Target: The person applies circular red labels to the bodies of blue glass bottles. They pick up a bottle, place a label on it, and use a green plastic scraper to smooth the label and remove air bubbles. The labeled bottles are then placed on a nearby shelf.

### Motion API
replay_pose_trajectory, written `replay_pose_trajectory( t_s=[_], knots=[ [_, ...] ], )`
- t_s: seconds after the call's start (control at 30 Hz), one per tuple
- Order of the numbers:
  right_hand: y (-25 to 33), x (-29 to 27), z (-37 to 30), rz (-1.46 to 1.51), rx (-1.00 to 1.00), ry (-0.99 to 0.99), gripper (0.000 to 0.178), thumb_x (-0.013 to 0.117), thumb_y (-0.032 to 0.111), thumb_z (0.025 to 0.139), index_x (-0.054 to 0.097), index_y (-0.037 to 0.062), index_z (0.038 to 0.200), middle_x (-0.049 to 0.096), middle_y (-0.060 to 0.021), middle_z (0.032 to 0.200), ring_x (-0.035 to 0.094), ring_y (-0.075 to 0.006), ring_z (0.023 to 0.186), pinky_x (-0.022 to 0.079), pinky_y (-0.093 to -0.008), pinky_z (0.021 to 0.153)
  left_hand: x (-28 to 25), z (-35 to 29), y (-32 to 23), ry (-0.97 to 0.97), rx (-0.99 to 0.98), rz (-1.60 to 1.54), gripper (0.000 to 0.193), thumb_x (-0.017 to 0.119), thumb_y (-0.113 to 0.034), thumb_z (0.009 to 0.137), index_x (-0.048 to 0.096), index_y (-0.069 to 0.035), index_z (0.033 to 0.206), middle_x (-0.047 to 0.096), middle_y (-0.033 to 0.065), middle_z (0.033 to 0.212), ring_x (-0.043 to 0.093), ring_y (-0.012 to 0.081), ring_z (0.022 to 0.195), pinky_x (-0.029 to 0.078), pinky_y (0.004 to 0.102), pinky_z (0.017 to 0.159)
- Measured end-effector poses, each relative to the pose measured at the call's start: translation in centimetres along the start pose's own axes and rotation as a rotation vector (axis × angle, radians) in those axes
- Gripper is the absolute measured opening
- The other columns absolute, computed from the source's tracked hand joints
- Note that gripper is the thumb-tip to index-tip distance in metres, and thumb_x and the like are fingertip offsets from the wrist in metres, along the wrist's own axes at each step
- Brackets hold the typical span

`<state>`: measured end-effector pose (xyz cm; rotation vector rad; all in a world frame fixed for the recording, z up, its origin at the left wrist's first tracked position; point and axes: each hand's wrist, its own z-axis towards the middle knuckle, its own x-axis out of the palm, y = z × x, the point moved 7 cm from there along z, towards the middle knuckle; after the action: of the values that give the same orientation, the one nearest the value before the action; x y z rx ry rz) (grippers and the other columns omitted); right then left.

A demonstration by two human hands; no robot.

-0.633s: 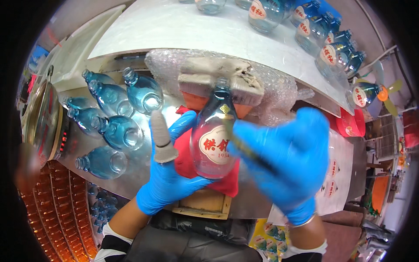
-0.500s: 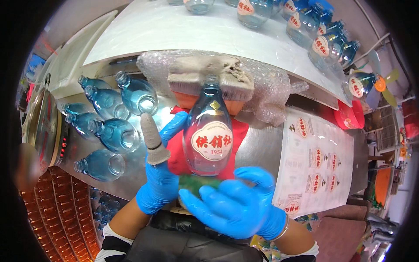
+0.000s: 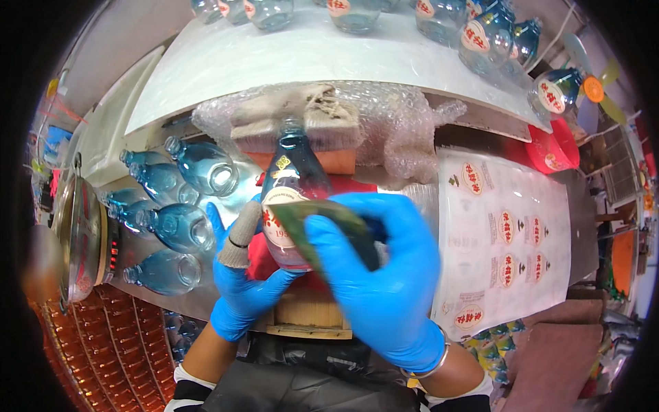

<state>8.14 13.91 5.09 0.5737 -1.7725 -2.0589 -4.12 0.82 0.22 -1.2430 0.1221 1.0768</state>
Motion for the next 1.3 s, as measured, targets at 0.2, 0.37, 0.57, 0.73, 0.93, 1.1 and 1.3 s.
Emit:
replay_pose_trajectory(
  t_s=[0.2,0.37,0.57,0.73,0.93,1.1,1.3],
  knots=[
    [-2.5,-2.6,1.2,-0.073,0.083,-0.126,0.015,0.067,0.008,0.079,0.054,0.0018,0.082,0.057,-0.0018,0.071,0.052,-0.0053,0.063,0.044,-0.0204,0.055,-0.5,0.4,-0.9,0.051,0.085,0.148,0.074,0.075,-0.029,0.067,0.044,-0.005,0.13,0.051,0.0168,0.126,0.05,0.0299,0.116,-0.006,0.0568,0.106],
    [-1.9,-2.8,1.6,0.051,0.088,-0.14,0.017,0.069,0.008,0.077,0.054,0.0019,0.081,0.058,-0.0026,0.069,0.053,-0.0051,0.062,0.043,-0.0202,0.054,-0.4,0.5,-1.1,0.047,0.032,0.115,0.072,0.074,-0.027,0.067,0.044,-0.005,0.129,0.05,0.0135,0.127,0.05,0.0275,0.116,-0.007,0.056,0.106],
    [-1.5,-1.2,3.0,-0.075,0.079,0.023,0.021,0.072,0.013,0.074,0.054,0.002,0.078,0.058,-0.0039,0.065,0.051,-0.0052,0.058,0.042,-0.0212,0.052,-0.7,2.0,-2.8,0.165,0.0,0.21,0.074,0.073,-0.026,0.066,0.042,-0.009,0.132,0.051,0.0107,0.123,0.052,0.0264,0.11,-0.008,0.0604,0.103],
    [-4.7,-3.9,3.3,-0.134,0.149,-0.067,0.02,0.071,0.013,0.075,0.055,0.0026,0.077,0.057,-0.002,0.066,0.05,-0.0041,0.059,0.041,-0.0209,0.051,-0.8,2.9,-3.9,0.263,-0.008,0.346,0.072,0.072,-0.026,0.068,0.042,-0.012,0.132,0.048,0.0116,0.126,0.049,0.0269,0.112,-0.007,0.0626,0.102],
    [-7.0,-4.1,2.1,0.205,0.337,-0.123,0.016,0.069,0.012,0.079,0.056,0.0028,0.085,0.059,-0.0016,0.077,0.053,-0.0065,0.067,0.045,-0.0207,0.062,-0.2,3.5,-5.5,0.308,0.011,0.683,0.07,0.074,-0.026,0.066,0.047,-0.015,0.13,0.032,0.022,0.138,0.041,0.0344,0.121,-0.002,0.0567,0.106],
    [-7.5,-4.1,0.7,0.311,0.428,-0.157,0.016,0.068,0.011,0.08,0.056,0.0024,0.085,0.059,-0.0028,0.077,0.054,-0.0065,0.069,0.045,-0.0203,0.064,0.8,3.5,-3.8,0.183,0.133,0.358,0.067,0.075,-0.025,0.066,0.049,-0.025,0.128,0.02,0.0236,0.142,0.026,0.0362,0.131,0.008,0.0572,0.105],
    [-3.8,-1.8,-1.6,0.258,0.313,-0.078,0.018,0.068,0.01,0.08,0.052,0.0034,0.078,0.056,-0.0007,0.072,0.048,-0.0035,0.063,0.041,-0.0188,0.055,1.0,2.2,-1.2,-0.012,0.087,0.057,0.077,0.078,-0.036,0.061,0.047,-0.021,0.129,0.026,0.0187,0.141,0.031,0.0324,0.129,-0.006,0.055,0.105]
  ],
)
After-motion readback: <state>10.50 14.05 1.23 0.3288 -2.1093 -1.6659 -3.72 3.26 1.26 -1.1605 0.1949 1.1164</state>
